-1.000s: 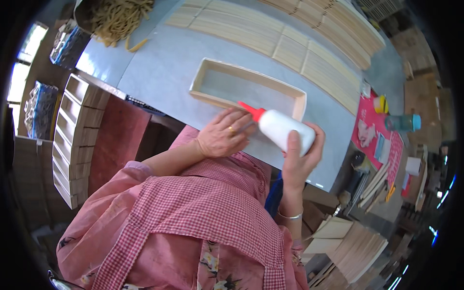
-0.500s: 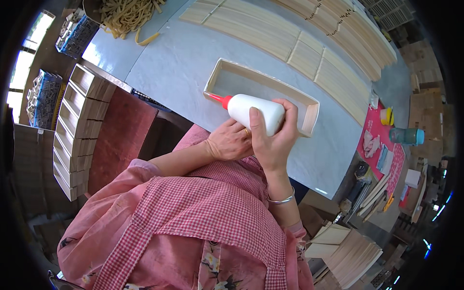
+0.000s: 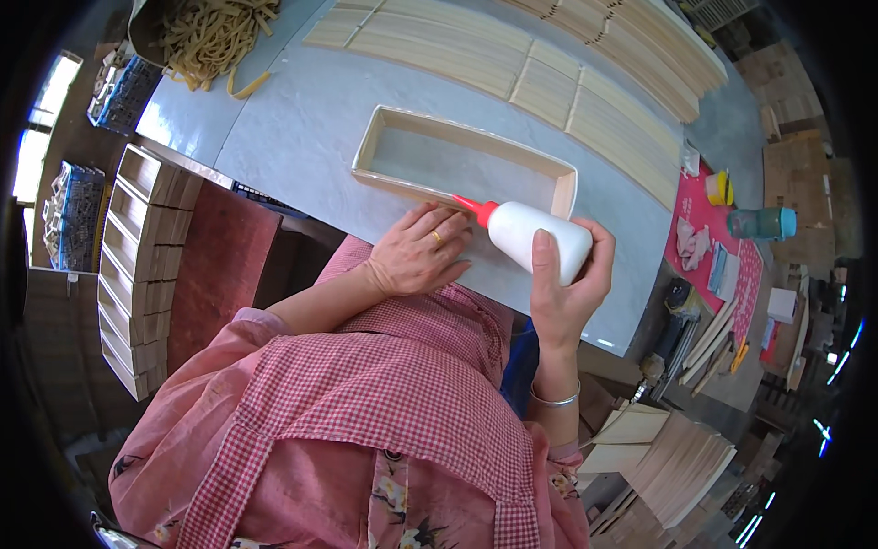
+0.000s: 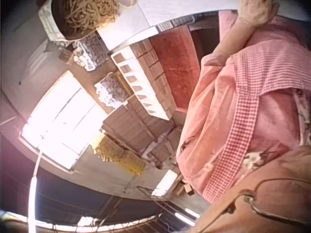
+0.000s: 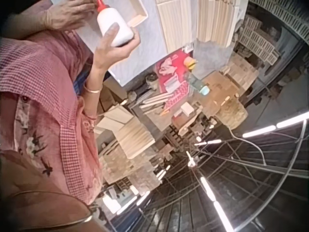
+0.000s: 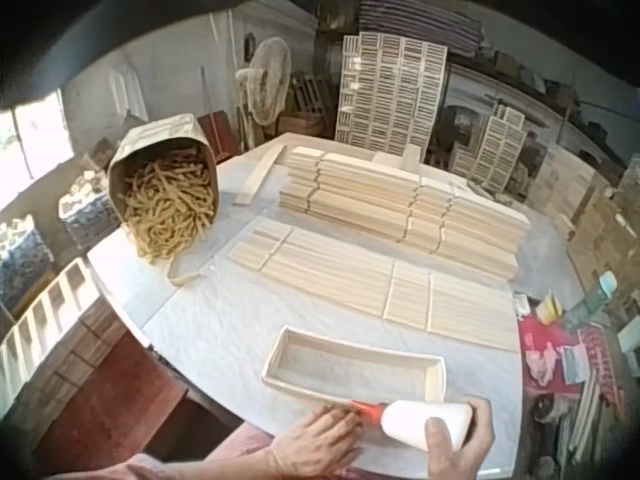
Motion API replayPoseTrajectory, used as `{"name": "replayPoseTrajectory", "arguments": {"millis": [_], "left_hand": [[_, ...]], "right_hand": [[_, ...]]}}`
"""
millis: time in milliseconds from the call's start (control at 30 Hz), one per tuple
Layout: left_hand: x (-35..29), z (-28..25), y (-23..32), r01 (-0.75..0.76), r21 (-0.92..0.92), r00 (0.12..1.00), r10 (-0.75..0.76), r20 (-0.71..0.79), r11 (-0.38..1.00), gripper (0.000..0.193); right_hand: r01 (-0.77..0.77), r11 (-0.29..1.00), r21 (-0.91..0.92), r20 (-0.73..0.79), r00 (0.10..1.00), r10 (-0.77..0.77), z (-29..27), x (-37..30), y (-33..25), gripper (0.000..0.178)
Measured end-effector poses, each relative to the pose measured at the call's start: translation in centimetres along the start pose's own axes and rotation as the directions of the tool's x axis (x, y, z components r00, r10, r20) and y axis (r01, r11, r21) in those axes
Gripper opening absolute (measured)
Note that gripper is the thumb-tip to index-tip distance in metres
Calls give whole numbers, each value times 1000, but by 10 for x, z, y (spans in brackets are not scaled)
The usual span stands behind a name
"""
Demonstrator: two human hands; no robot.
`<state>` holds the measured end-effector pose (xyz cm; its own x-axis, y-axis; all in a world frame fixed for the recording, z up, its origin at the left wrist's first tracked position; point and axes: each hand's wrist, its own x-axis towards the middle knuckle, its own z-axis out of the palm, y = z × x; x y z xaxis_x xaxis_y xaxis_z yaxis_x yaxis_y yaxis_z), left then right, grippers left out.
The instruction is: Assembling wooden boxes by gluing components and securing them with a nail gun.
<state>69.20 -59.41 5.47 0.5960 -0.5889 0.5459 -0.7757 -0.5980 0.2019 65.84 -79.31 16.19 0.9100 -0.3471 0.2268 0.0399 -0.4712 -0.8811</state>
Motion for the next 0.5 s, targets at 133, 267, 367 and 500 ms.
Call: {"name": "replayPoseTrajectory", "arguments": {"millis": [133, 267, 367, 500], "left_hand": [[0, 0, 1, 4, 3, 1000, -4, 9, 1000, 37], [0, -1, 1, 4, -2, 1000, -4, 12, 1000, 37], [1, -2, 1, 5, -13, 1000, -5, 5, 1000, 35], [2, -5, 1, -3, -8, 1000, 3, 18, 1000, 39]], "right_hand": [[-27, 999, -30, -49, 998, 26, -20, -2, 5, 40], [-57, 997, -53, -92, 994, 52, -39, -5, 10, 39], [-72, 995, -65, -126, 990, 63, -53, -8, 14, 39], [-22, 983, -184, -167, 986, -9, -74, -9, 34, 42]]}}
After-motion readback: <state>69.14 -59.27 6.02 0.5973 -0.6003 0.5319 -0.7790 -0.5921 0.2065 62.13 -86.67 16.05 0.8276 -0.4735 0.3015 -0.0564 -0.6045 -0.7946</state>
